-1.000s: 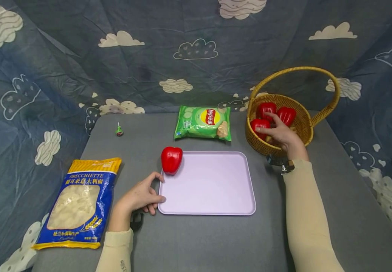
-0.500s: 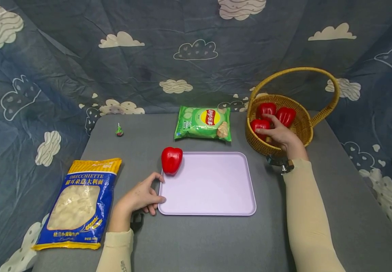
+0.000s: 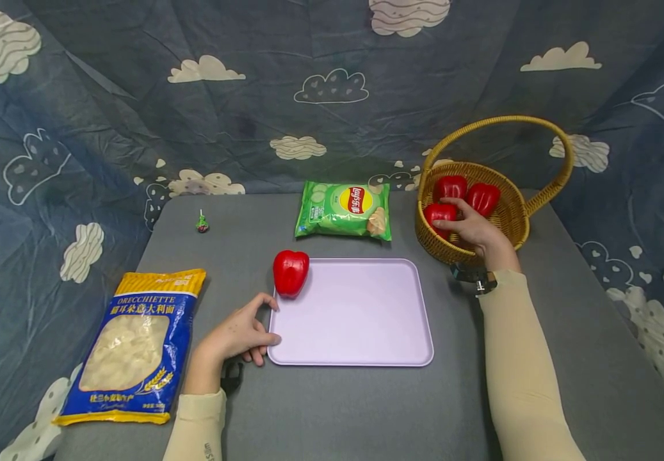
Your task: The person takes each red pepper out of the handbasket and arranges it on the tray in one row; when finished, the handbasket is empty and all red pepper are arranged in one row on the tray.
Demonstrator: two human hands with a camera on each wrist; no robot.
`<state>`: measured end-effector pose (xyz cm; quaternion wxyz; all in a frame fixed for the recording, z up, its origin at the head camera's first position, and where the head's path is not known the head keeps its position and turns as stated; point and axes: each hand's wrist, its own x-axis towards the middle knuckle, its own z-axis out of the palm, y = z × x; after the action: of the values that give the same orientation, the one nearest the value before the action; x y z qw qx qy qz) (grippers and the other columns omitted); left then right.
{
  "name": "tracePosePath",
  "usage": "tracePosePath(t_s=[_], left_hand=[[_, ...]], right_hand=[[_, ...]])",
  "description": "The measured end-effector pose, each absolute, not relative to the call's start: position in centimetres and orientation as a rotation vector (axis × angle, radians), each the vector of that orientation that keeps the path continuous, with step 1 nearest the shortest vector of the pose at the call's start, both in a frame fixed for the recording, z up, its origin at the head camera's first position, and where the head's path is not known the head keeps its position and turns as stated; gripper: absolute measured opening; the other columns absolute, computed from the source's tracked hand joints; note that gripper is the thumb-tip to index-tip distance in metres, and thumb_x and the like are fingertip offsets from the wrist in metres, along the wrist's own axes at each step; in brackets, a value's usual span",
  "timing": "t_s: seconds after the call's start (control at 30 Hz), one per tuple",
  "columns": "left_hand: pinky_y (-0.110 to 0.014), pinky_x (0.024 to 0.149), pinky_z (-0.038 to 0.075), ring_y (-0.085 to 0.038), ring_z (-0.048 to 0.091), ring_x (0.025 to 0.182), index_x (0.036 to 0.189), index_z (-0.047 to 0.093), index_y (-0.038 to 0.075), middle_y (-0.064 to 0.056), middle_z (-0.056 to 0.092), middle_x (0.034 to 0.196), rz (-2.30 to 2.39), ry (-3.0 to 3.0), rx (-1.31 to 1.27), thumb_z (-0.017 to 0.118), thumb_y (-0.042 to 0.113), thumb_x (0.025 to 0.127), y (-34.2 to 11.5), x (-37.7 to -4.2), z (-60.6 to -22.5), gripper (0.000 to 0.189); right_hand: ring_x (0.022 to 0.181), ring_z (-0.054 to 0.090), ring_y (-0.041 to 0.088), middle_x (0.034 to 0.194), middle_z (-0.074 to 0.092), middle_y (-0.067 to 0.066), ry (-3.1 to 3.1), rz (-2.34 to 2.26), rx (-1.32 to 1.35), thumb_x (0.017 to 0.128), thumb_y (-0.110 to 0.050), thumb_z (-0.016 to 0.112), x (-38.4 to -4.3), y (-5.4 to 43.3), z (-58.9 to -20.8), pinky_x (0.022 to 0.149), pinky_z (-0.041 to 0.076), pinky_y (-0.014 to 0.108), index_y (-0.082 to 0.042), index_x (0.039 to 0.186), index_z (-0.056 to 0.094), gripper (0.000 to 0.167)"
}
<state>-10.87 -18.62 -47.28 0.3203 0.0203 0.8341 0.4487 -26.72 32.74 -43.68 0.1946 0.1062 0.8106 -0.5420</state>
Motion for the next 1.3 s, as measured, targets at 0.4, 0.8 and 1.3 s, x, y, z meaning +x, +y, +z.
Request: tracePosePath(t_s=[0.4,0.8,1.3], left_hand=[[-0.028,0.052,0.055,-0.022,0.069,0.053,0.138,0.045,0.026,-0.009,0.071,0.074,1.173,2.2,0.045,0.082,0.024,0.094,-18.6,-10.9,-47.4,0.058],[-0.028,0.052,0.055,-0.023,0.069,0.053,0.138,0.046,0.027,-0.009,0.071,0.074,1.169,2.204,0.033,0.082,0.024,0.093,-18.5,-11.0,-47.4,0.058],[-0.028,0.052,0.055,-0.022,0.069,0.053,0.138,0.046,0.027,-0.009,0.071,0.073,1.173,2.21,0.052,0.082,0.023,0.094,-18.5,-11.0,-47.5,0.057]], right_hand=[[0.154,0.026,0.048,0.174,0.012,0.024,2.208,-1.586,0.366,0.101,-0.034,0.073,-26.7,32.9,-43.0,0.127,0.032,0.063,-0.026,0.17,0.014,0.091],[0.155,0.025,0.045,0.175,0.013,0.019,2.264,-1.688,0.357,0.096,-0.04,0.079,-26.2,33.1,-42.2,0.125,0.038,0.06,-0.029,0.16,0.026,0.084],[0.154,0.025,0.038,0.17,0.018,0.015,2.414,-1.699,0.239,0.097,-0.045,0.075,-23.0,31.4,-39.0,0.088,0.06,0.02,-0.032,0.159,0.027,0.08]])
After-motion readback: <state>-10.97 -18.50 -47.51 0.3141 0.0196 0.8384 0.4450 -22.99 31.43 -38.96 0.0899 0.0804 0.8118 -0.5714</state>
